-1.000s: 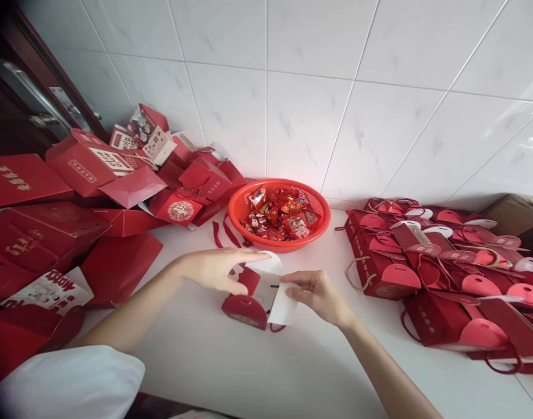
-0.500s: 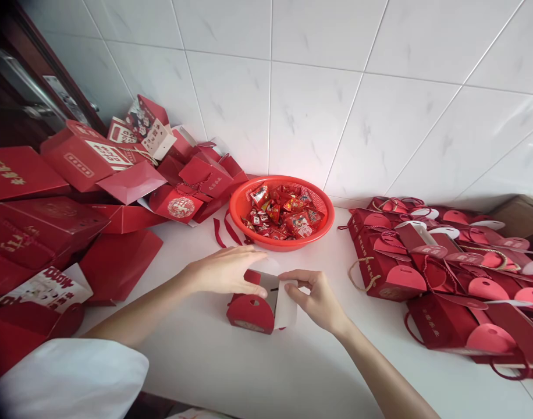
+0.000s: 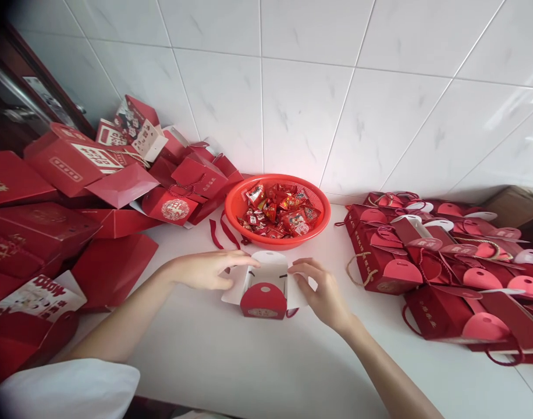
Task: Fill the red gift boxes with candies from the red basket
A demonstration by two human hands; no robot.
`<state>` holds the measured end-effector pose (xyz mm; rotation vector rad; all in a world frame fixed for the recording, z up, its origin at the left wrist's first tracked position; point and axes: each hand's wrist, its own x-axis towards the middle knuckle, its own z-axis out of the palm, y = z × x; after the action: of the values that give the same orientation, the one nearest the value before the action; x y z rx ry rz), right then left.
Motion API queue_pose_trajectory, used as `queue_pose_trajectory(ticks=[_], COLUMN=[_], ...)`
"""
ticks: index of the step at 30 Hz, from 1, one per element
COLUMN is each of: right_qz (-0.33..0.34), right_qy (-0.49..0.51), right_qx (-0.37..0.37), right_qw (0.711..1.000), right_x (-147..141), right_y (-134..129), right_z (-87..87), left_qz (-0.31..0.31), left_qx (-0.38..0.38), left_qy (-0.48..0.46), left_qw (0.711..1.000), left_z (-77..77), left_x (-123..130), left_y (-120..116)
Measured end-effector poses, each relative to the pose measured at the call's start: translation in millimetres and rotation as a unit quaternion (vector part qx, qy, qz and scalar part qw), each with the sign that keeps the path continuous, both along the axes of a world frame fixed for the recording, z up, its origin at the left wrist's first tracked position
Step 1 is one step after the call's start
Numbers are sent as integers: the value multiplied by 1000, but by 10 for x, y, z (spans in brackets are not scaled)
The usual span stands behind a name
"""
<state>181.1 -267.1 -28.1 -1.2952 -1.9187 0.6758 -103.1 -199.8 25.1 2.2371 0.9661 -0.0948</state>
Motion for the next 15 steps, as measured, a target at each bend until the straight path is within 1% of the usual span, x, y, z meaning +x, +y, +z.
queue_pose_trajectory(ticks=[2, 4, 6, 7, 9, 11, 15], right_qz=[-17, -32, -33, -29, -23, -16, 15], right_qy=[-79, -157, -210, -224, -236, -245, -277], right_qx=[81, 158, 213, 229, 240, 230, 212], right_qw=[993, 974, 954, 947, 941, 942, 937], right_x=[-35, -76, -116, -133, -155, -162, -138], right_y=[-34, -67, -94, -105, -124, -144, -184], right_z=[-9, -5, -1, -3, -19, -51, -147], left_qz=[19, 47, 61, 59, 41, 29, 31], left_qx=[5, 16, 31, 37, 43, 45, 54], left_qy=[2, -2, -13, -20, -30, -28, 13], left_qw=[1000, 999, 998, 997, 998, 998, 998], left_z=[3, 24, 44, 50, 51, 43, 14], left_x=[42, 90, 131, 145, 160, 163, 146], left_y=[-67, -129, -170, -184, -201, -215, -245])
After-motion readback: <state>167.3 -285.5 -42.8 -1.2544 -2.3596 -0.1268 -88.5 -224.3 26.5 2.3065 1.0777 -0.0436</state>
